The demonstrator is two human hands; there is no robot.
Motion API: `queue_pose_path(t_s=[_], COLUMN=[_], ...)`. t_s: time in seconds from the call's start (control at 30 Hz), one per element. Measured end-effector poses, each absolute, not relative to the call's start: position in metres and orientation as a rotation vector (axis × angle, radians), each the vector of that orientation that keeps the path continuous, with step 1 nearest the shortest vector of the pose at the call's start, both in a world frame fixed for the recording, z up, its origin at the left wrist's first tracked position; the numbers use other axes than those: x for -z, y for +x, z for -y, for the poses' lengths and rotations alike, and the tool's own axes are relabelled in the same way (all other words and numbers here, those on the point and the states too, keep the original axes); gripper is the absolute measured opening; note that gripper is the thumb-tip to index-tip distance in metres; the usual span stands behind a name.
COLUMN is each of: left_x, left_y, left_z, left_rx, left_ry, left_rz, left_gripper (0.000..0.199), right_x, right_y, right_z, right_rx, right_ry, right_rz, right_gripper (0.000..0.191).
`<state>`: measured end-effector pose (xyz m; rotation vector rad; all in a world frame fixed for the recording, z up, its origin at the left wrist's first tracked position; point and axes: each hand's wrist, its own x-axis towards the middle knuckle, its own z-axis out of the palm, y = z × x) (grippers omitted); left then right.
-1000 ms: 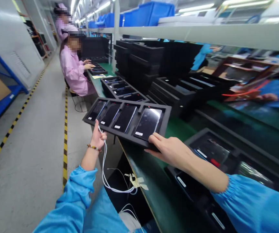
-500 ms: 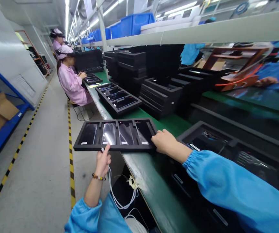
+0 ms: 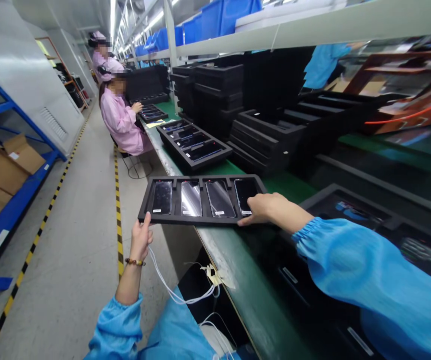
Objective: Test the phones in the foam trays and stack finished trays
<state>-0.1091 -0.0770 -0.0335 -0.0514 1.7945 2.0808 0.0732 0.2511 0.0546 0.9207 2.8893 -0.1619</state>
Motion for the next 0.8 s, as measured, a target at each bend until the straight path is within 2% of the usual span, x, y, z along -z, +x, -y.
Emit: queue_pose_path(t_s=[0.13,0.27,0.47,0.67,0.8], left_x=[0.044,0.052,0.056,0.059,0.060], left_y=[-0.099,-0.088,-0.084,-0.083,-0.089], left_z=[0.077,0.090,0.129,0.135,0.123], left_rx=[-2.032,-1.955,-1.861,-1.934,-2.027], left_ry=[-0.024,0.007,0.015,0.016,-0.026], left_rz=[-1.851,-1.875,-1.820,-1.752,-1.705], left_gripper=[0.085,0.083,0.085,0.086,0.082], right_x=[-0.059,-0.041,0.004,0.025,0.030], right_y=[0.032,-0.032,-0.086,-0.089,-0.091], right_z=[-0.206,-0.143,-0.081,-0.078,-0.079], right_rx=[0.285,0.402,0.483,0.443,0.383], right_ry=[0.635,0.427,0.609,0.625,0.564], right_rz=[-2.911,-3.089,-3.235,-3.368,-3.450], right_gripper=[0.056,0.050,0.061,0.048,0.050])
